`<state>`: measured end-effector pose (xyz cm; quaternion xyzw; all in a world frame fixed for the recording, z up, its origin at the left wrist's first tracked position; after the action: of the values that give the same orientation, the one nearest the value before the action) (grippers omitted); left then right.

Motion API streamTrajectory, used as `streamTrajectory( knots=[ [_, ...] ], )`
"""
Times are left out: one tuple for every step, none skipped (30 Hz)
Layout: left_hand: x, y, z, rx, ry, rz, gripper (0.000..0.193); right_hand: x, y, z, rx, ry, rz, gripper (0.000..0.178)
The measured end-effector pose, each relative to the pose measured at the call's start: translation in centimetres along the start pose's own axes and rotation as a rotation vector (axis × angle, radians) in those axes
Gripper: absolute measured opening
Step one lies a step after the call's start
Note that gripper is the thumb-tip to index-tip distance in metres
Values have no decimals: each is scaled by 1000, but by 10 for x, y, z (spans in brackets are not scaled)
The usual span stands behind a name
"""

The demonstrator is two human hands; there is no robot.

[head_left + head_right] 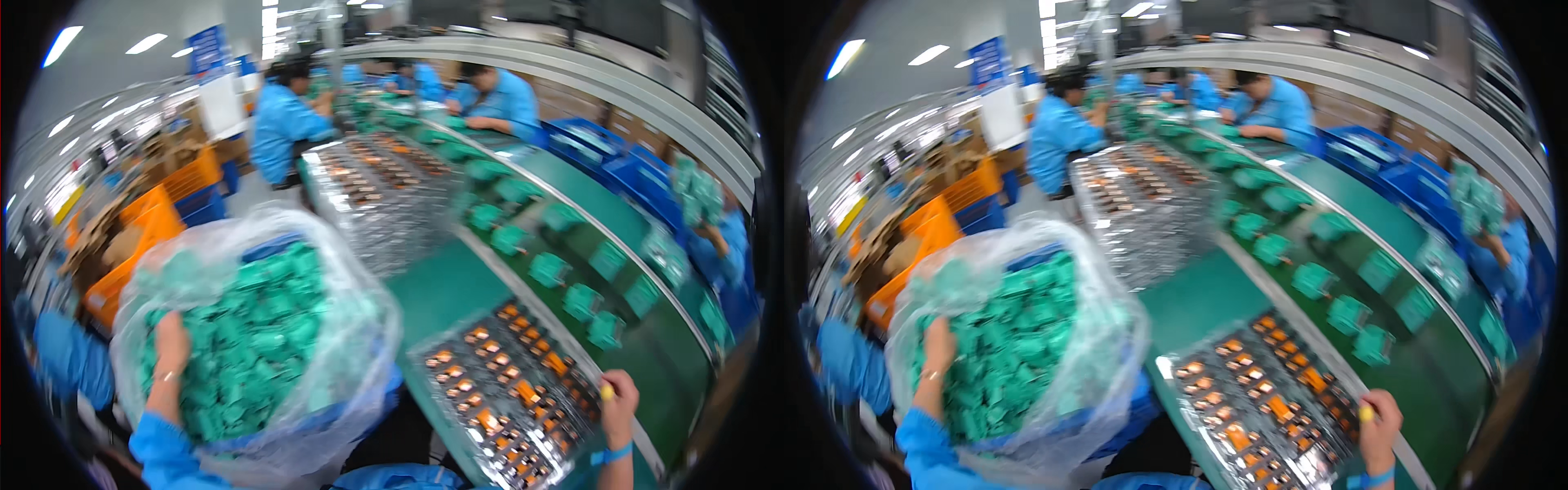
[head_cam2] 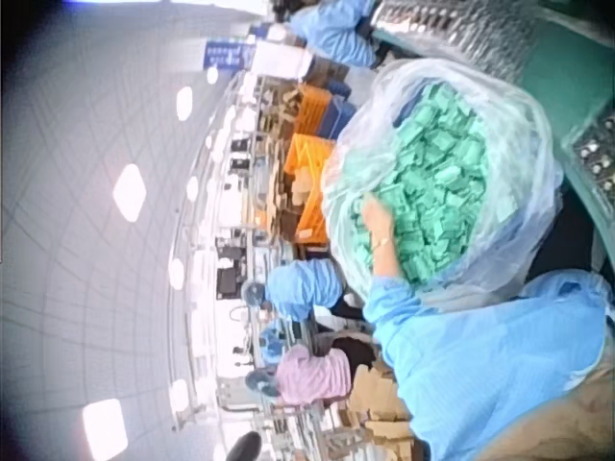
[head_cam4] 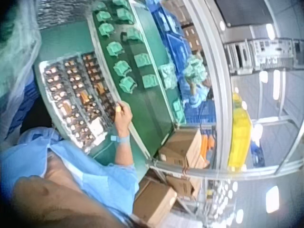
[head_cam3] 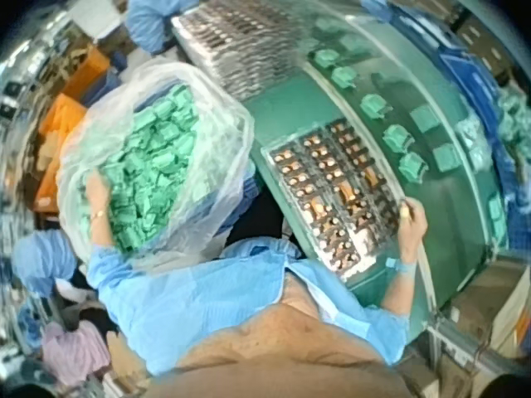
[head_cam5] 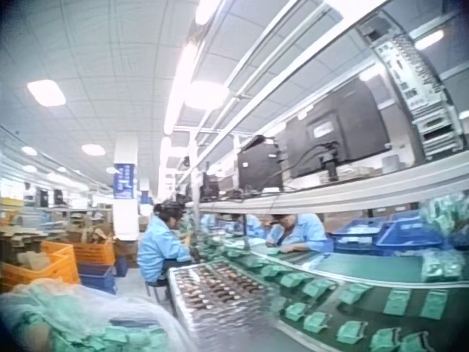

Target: The person assembles small electronic components by hand, inserting yellow electronic components into green plastic housings.

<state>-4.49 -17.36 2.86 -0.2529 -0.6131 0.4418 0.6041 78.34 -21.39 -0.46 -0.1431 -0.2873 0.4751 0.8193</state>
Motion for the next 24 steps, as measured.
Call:
streamTrajectory(
  knots=[
    [1,-11,-3,-89,-77,-6,22,0,5,-1,26,21,29,5],
    [-9,-36,-6,-139,-14,-198,21,3,14,14,-21,-21,39,5],
    [-9,-49,-12,-217,-29,-338,18,5,16,17,-56,-66,43,6],
    [-3,-41,-6,-399,-190,-154,13,3,15,14,-91,-110,50,7],
    [-7,-57,-31,-696,-301,-120,9,5,23,10,-101,-130,78,7],
    [-13,-63,-74,-999,-415,-72,7,4,25,10,-117,-152,99,7],
    [-15,-73,-129,-1290,-402,-17,8,4,21,9,-135,-131,69,7],
    [-20,-81,-183,-1580,-391,45,11,2,24,14,-179,-169,137,9],
    [-31,-83,-222,-1714,-401,75,13,-1,30,17,-215,-211,212,11],
    [-42,-83,-257,-1842,-417,105,15,1,31,16,-220,-201,197,11],
    [-52,-80,-295,-1932,-426,286,13,0,32,23,-238,-288,197,13],
    [-64,-78,-331,-2008,-436,471,13,-2,35,30,-254,-376,199,16],
    [-76,-72,-364,-2098,-457,613,11,0,41,35,-309,-422,212,16],
    [-87,-66,-395,-2179,-478,753,9,3,48,40,-358,-472,225,17],
    [-96,-64,-423,-2227,-529,850,12,6,58,39,-403,-506,263,15],
    [-103,-64,-450,-2270,-576,950,16,9,68,30,-486,-517,275,12],
    [-111,-66,-473,-2282,-573,1029,20,12,76,21,-544,-491,285,14],
    [-116,-66,-490,-2291,-574,1106,24,14,83,16,-600,-466,297,16],
    [-120,-59,-500,-2331,-500,1162,28,17,83,16,-603,-463,285,16],
    [-123,-59,-508,-2368,-434,1212,31,18,87,16,-628,-467,304,17],
    [-126,-57,-513,-2378,-433,1214,31,18,89,15,-654,-470,324,18],
    [-127,-55,-518,-2376,-426,1216,31,18,87,14,-653,-469,318,18],
    [-126,-52,-520,-2347,-422,1168,30,19,78,17,-496,-465,263,18],
    [-125,-51,-521,-2316,-420,1122,30,19,69,20,-338,-458,209,18]
  ],
)
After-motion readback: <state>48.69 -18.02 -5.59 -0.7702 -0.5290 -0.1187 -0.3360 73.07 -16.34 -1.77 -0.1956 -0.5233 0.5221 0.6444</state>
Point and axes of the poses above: each hand's wrist, its own x-axis towards the middle knuckle, its own y-axis out of the palm, z = x × y, the point moved 8 cm from there along x, towards the middle knuckle, and after that the axes turned 9 degrees about y, right-handed, at the moved point
